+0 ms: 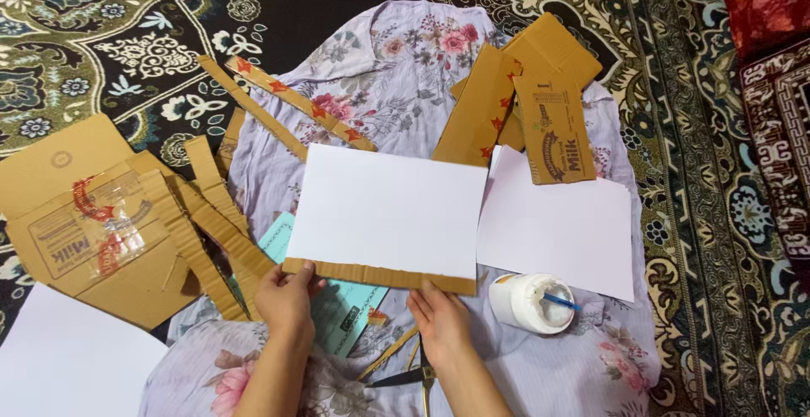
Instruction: The person applies glue to white paper sheets and attaches narrow cardboard strips to them. They repeat this process for multiple sheets, pressing the strips down to secure them.
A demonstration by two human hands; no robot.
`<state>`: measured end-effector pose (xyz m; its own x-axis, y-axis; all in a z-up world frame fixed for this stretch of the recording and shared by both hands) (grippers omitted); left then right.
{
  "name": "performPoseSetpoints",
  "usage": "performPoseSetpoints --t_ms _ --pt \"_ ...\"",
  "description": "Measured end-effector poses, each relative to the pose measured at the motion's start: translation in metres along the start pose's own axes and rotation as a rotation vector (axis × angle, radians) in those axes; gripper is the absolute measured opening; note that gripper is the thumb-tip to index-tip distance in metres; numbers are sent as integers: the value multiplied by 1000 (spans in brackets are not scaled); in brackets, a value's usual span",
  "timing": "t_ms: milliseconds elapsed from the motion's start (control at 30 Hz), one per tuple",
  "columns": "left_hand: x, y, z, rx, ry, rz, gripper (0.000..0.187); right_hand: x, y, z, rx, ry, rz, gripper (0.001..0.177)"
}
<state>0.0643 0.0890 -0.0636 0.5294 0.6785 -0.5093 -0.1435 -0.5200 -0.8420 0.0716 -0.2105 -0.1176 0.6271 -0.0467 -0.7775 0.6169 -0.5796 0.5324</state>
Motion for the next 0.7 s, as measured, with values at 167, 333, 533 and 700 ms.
performPoseSetpoints --t_ms 167,333,533,700 --pt "-3 -30 -3 335 18 -166 59 0 -3 32 99 33 28 20" --pt "-22 -77 -17 751 65 -567 60 -34 8 42 -17 -35 108 18" --pt "-13 -95 13 958 72 -427 48 -72 14 -13 -150 58 140 20" --pt "13 -116 55 305 -94 -544 30 -82 7 -65 -240 136 149 23"
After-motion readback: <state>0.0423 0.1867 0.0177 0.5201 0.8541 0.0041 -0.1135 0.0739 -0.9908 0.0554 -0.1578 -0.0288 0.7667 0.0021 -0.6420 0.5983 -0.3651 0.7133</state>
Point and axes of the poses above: each hand's wrist, its own x-axis towards the middle knuckle, its own z-axis out of the back of the hand, y = z × x, the point moved 7 cm from there along x, towards the middle knuckle, and after that the axes turned 7 degrees about -x, right-handed, at the moved point
